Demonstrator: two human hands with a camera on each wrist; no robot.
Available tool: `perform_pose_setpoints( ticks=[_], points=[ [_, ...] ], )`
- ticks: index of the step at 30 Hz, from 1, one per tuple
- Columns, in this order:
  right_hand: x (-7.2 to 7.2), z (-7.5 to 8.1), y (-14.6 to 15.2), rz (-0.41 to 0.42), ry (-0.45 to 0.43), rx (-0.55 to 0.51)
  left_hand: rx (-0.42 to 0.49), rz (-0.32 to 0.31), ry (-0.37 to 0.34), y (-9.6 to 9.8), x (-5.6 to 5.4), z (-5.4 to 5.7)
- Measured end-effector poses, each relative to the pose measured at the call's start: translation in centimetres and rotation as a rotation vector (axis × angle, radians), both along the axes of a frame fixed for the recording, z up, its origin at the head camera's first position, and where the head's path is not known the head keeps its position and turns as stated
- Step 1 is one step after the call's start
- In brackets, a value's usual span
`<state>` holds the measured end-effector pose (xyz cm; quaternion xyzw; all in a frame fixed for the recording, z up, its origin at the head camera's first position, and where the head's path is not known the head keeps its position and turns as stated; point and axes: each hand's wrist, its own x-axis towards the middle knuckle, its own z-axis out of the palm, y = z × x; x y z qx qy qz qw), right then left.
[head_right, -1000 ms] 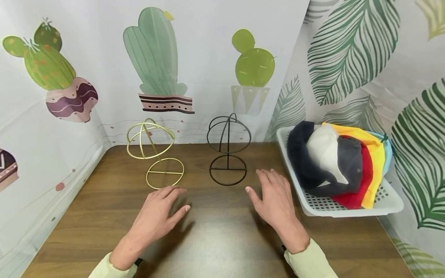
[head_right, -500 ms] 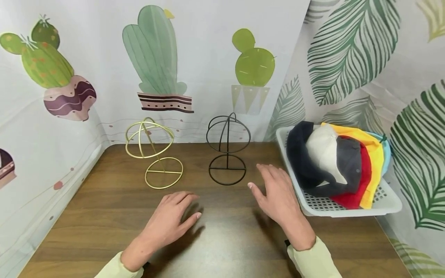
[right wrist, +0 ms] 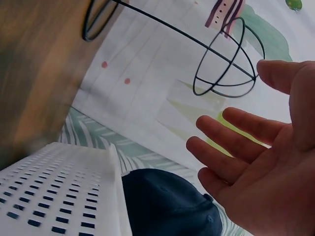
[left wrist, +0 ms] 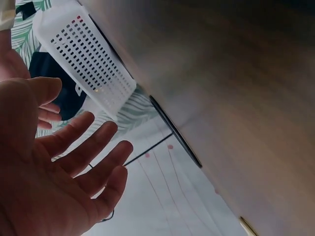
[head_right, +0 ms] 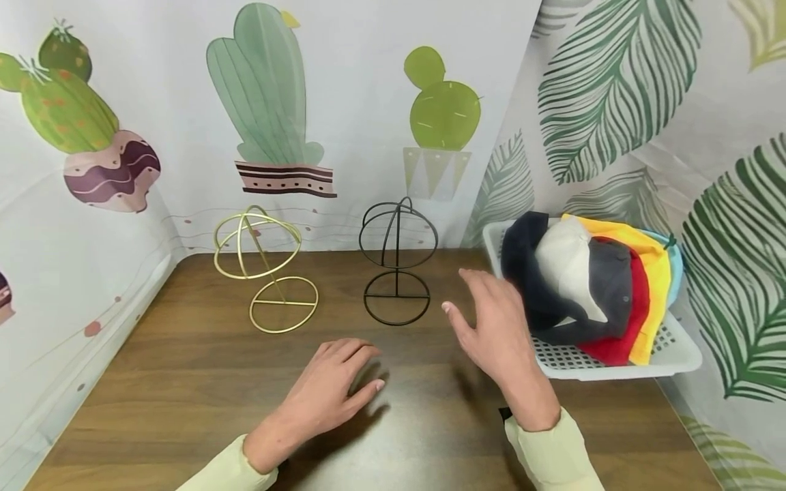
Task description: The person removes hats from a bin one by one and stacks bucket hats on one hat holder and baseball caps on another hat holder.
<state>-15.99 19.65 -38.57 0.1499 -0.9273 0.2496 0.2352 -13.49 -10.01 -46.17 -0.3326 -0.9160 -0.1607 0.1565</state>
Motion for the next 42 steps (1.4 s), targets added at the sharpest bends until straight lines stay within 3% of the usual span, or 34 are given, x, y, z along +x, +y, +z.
perform_pose_setpoints(
  ticks=[10,20,30,35,42],
  points=[
    [-0.7,1.2,0.7,-0.016,0.162,-0.052,-0.007,-0.06,0.0,2.3,-0.4,0.2],
    [-0.5,2.4,1.2,-0.064,0.187,-0.14,0.025,-0.108,0.005,4.9,-1.4,0.1],
    [0.1,3.5,1.3,-0.162,0.112,-0.237,0.047,-0.15,0.036,7.8,-2.2,0.1],
    [0.3,3.8,1.4,-0.186,0.084,-0.261,0.05,-0.166,0.015,9.1,-2.7,0.0],
    [0.3,4.0,1.8,-0.224,0.074,-0.288,0.065,-0.235,0.013,11.4,-3.4,-0.1]
  ],
)
